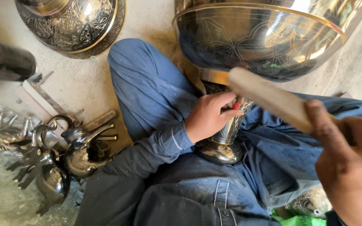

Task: The person sits on the floor and uses a hammer and chisel to engrave a decorative pattern onto the neck of a large metal vase. They repeatedly strike the chisel to create fine lines and details.

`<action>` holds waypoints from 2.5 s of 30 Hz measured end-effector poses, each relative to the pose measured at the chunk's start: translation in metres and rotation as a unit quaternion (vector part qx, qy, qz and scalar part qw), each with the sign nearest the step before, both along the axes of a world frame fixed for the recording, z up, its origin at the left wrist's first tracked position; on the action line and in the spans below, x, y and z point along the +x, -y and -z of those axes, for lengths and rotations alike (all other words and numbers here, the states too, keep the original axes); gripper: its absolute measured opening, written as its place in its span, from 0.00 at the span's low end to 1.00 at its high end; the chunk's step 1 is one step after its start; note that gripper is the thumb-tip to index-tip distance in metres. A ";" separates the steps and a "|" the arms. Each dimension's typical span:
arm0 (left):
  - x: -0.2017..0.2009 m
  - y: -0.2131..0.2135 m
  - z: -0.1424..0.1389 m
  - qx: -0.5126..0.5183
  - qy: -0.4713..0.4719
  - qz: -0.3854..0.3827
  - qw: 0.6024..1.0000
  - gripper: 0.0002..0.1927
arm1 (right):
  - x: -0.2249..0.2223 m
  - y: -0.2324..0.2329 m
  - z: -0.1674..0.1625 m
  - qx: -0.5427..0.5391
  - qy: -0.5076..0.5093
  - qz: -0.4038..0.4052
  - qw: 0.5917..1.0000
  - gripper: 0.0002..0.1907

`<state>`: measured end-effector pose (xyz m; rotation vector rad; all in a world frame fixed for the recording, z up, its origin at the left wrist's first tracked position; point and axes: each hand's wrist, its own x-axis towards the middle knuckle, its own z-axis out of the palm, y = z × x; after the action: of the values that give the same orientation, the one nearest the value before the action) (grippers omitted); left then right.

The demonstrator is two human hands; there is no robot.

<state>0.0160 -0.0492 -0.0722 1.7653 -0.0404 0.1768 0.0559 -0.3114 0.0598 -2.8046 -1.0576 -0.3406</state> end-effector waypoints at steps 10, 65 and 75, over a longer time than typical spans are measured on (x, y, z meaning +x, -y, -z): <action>0.025 -0.006 -0.013 0.093 0.056 0.084 0.991 0.23 | -0.025 0.034 0.051 0.202 -0.079 0.121 0.969 0.31; -0.010 -0.010 0.002 -0.003 0.009 -0.009 1.000 0.14 | 0.009 -0.033 -0.026 0.010 -0.022 -0.052 0.998 0.32; -0.028 0.002 0.025 0.003 0.001 -0.094 0.996 0.14 | 0.011 -0.065 -0.050 0.036 0.041 -0.151 0.987 0.29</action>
<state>-0.0124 -0.0516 -0.0974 1.7739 0.1245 0.3141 0.0667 -0.2465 0.1097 -2.5344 -1.4343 -0.4515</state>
